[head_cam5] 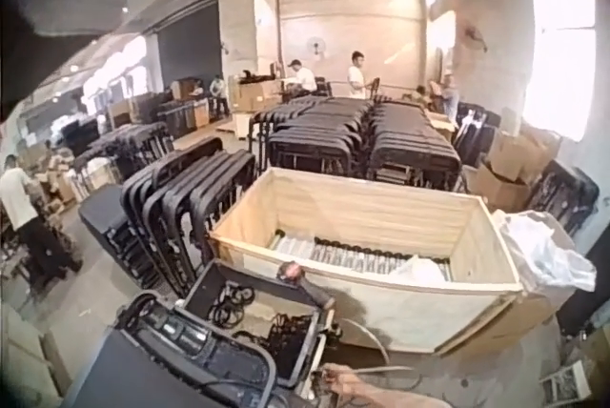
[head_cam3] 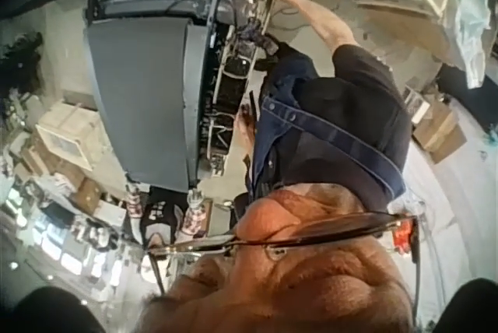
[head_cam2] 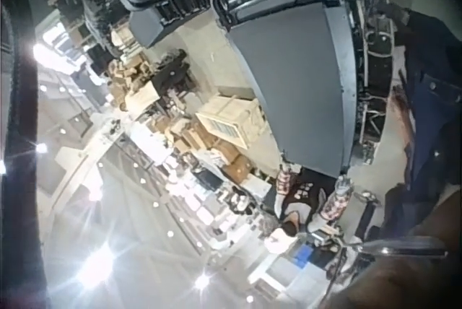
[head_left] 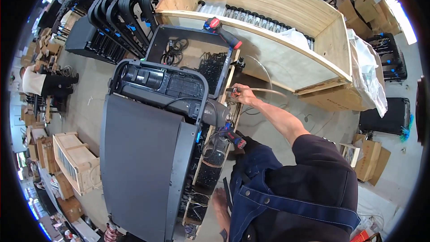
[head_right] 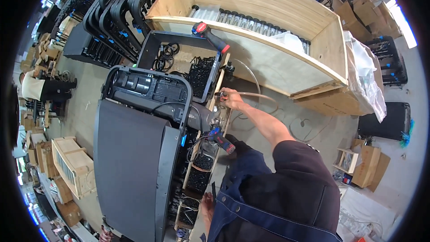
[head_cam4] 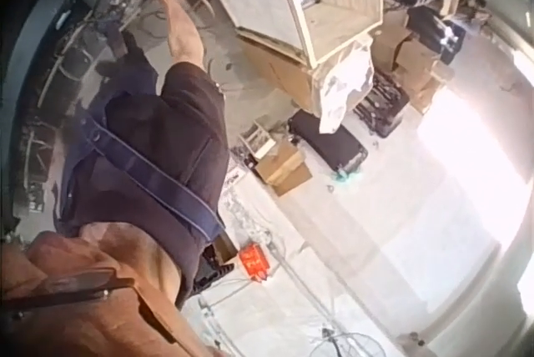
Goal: The person is assembling treadmills on a factory floor, using power tools and attaching various components.
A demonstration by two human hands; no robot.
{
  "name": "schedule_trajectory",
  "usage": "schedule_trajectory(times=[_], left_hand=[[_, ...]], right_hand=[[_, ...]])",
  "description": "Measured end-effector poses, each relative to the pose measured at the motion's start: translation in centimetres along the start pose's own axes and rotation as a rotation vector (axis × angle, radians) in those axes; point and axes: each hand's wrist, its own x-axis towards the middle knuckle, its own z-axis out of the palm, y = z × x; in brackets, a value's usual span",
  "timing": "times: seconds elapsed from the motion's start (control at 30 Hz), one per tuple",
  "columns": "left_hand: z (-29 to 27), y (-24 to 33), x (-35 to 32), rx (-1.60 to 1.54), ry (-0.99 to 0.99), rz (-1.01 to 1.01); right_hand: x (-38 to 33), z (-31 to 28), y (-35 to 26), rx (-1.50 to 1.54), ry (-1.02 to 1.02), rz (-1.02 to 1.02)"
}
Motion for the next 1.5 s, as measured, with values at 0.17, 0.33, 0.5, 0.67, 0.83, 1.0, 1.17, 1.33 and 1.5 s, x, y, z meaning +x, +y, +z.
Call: schedule_trajectory(times=[0.17, 0.33, 0.5, 0.67, 0.83, 1.0, 1.17, 1.33, 1.5], left_hand=[[1.0, -1.9, 2.4, -0.01, -0.106, -0.175], [16.1, 1.3, -3.7, 0.336, -0.225, 0.153], [25.7, 4.5, -4.9, 0.721, -0.572, 0.308], [43.0, 7.7, -12.2, 0.956, -0.813, 0.467], [61.4, 11.2, -12.5, 0.899, -0.771, 0.805], [81.4, 21.0, -2.2, 0.928, -0.576, 1.269], [94.5, 32.4, 11.3, 1.499, -0.359, 1.651], [95.9, 35.4, 18.2, 1.884, -0.401, 1.639], [97.1, 36.4, 18.8, 1.963, -0.429, 1.487]], right_hand=[[2.2, 1.2, 1.4, -0.166, -0.007, 0.025], [-1.1, 1.1, 5.4, -0.196, 0.08, -0.248], [-9.1, -1.2, -1.7, -0.106, -0.696, 0.046], [-6.5, -15.3, -4.3, 0.212, -1.041, -0.043], [8.4, -32.3, -9.6, 0.793, -0.452, 0.057], [28.2, -32.7, 2.6, 1.25, 0.072, 0.386], [40.4, -22.4, 14.0, 1.289, -0.127, 0.922], [52.5, -11.9, 9.7, 1.12, -0.311, 0.845], [68.8, 3.2, 10.3, 0.879, -0.42, 0.611]])
